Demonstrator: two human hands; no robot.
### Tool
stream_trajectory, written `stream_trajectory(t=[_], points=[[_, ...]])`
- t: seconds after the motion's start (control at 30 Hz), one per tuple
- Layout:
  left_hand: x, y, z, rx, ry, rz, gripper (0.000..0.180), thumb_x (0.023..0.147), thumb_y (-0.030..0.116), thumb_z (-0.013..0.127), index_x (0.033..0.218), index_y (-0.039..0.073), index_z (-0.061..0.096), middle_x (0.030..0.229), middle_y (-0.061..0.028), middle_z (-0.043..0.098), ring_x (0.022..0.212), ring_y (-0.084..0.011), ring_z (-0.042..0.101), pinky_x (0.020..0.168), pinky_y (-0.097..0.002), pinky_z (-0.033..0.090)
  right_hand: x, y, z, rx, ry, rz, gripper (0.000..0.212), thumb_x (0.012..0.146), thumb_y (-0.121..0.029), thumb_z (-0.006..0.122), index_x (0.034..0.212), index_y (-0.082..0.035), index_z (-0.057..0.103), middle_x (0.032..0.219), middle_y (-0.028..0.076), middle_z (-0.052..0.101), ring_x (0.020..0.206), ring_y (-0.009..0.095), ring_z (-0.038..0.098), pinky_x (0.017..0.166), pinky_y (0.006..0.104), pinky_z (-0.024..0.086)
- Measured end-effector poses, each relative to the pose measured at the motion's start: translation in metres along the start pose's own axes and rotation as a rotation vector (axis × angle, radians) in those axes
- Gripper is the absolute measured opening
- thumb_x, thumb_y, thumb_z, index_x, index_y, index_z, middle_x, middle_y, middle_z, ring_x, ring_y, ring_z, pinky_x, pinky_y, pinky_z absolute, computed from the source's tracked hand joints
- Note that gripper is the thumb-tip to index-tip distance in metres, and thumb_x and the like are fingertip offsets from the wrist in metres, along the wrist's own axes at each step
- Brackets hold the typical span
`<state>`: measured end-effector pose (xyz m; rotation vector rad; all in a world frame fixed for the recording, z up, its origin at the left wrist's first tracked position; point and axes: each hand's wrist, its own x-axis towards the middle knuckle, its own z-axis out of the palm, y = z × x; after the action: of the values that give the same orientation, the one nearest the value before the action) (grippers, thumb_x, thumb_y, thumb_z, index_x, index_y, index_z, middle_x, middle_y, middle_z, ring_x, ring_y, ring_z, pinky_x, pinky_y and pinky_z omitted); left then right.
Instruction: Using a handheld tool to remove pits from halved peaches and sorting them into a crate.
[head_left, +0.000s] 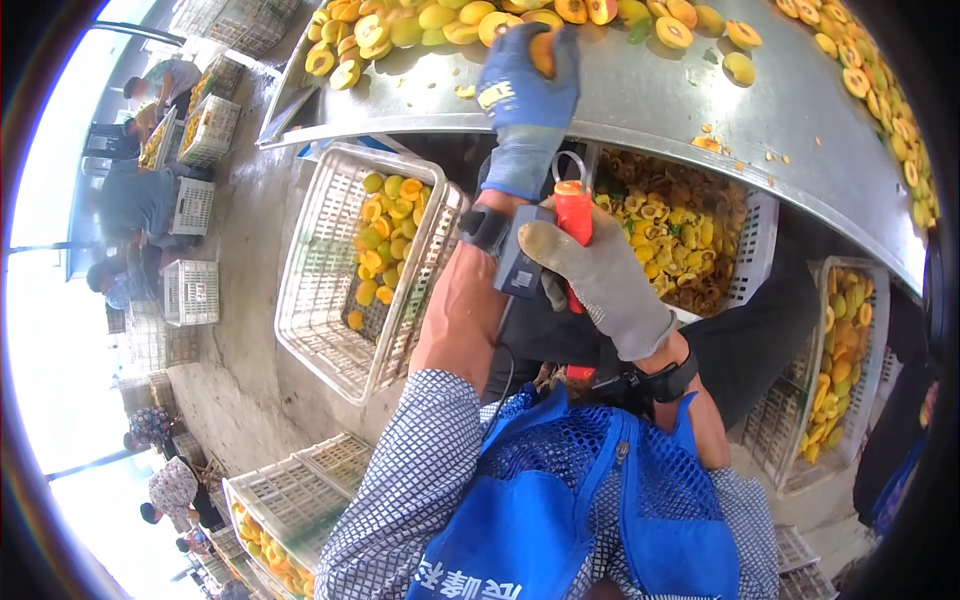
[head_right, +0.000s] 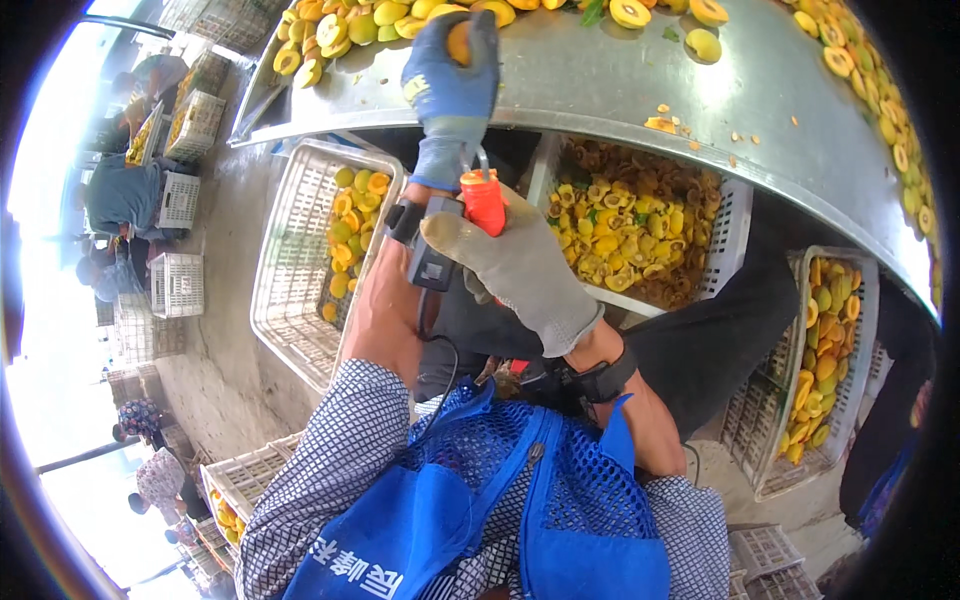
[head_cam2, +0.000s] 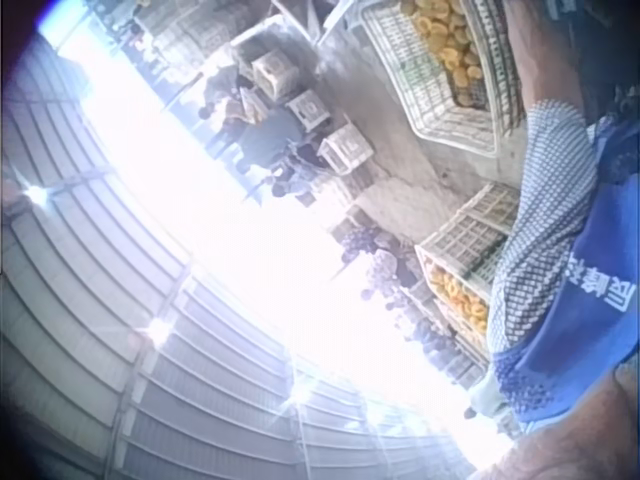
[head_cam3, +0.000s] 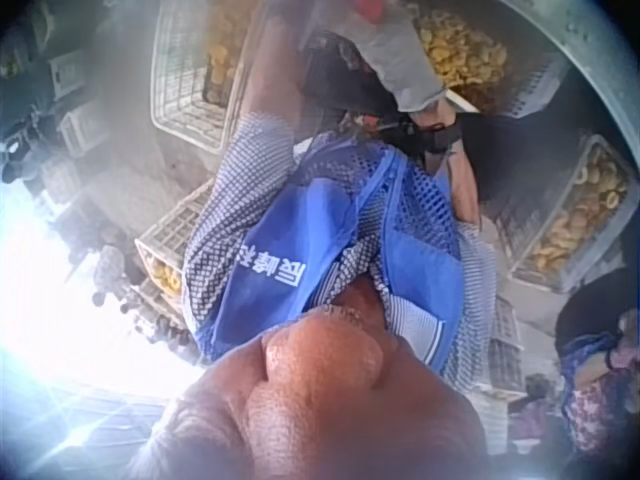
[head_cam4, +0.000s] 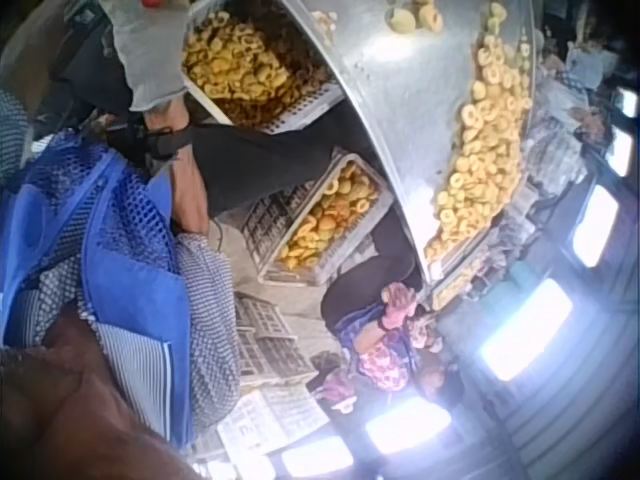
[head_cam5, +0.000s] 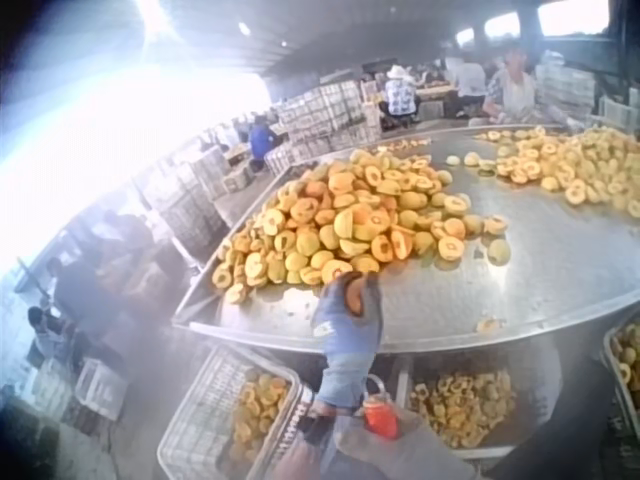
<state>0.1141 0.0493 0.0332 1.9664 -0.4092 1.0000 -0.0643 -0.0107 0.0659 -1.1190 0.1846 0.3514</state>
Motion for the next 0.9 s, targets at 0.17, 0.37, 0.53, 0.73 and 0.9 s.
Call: stream_trajectory(t=[0.17, 0.37, 0.53, 0.73, 0.9], points=[[-0.021, 0.026, 0.009, 0.214, -0.251, 0.265, 0.026, 0.079, 0.032, 0.072, 0.091, 0.01, 0.065, 0.082, -0.0132, 0.064, 0.072, -0.0333, 0.062, 0.065, -0.0417, 0.049, -0.003, -0.004, 0.007, -0.005, 0.046, -0.013, 0.029, 0.085, -0.032, 0.07, 0.095, -0.006, 0.059, 0.064, -0.002, 0.054, 0.044, 0.006, 0.049, 0.039, 0.0212, 0.037], [-0.011, 0.01, 0.016, -0.121, -0.197, -0.055, 0.032, 0.083, 0.038, 0.066, 0.094, 0.009, 0.062, 0.082, -0.01, 0.063, 0.07, -0.0238, 0.06, 0.067, -0.0361, 0.046, -0.011, 0.003, 0.01, 0.077, 0.067, -0.051, 0.024, 0.086, -0.028, 0.069, 0.093, -0.007, 0.059, 0.064, 0.0, 0.057, 0.043, 0.007, 0.049, 0.038, 0.022, 0.037], [0.024, -0.02, 0.0, -0.961, 0.033, -0.904, 0.034, 0.092, 0.041, 0.056, 0.107, 0.01, 0.06, 0.085, -0.0036, 0.065, 0.067, -0.0174, 0.065, 0.042, -0.0307, 0.048, -0.011, 0.023, -0.019, -0.053, 0.175, -0.043, 0.024, 0.088, -0.028, 0.065, 0.094, -0.006, 0.058, 0.066, 0.002, 0.059, 0.045, 0.007, 0.051, 0.039, 0.0221, 0.038], [0.021, -0.028, 0.001, -1.012, -0.015, -0.829, 0.042, 0.094, 0.04, 0.056, 0.105, 0.0, 0.062, 0.089, -0.0045, 0.063, 0.076, -0.0129, 0.059, 0.067, -0.0252, 0.046, -0.025, 0.044, -0.059, -0.122, 0.191, 0.072, 0.024, 0.09, -0.025, 0.061, 0.101, -0.005, 0.056, 0.065, 0.003, 0.057, 0.044, 0.008, 0.049, 0.04, 0.0223, 0.038], [0.014, -0.035, -0.072, -0.799, -0.258, -0.924, 0.046, 0.098, 0.044, 0.047, 0.106, 0.0, 0.061, 0.087, -0.012, 0.068, 0.07, -0.0193, 0.065, 0.058, -0.0295, 0.053, -0.031, 0.055, -0.073, -0.111, 0.183, 0.141, 0.025, 0.091, -0.025, 0.059, 0.104, -0.003, 0.056, 0.064, 0.003, 0.056, 0.044, 0.008, 0.048, 0.04, 0.0223, 0.037]])
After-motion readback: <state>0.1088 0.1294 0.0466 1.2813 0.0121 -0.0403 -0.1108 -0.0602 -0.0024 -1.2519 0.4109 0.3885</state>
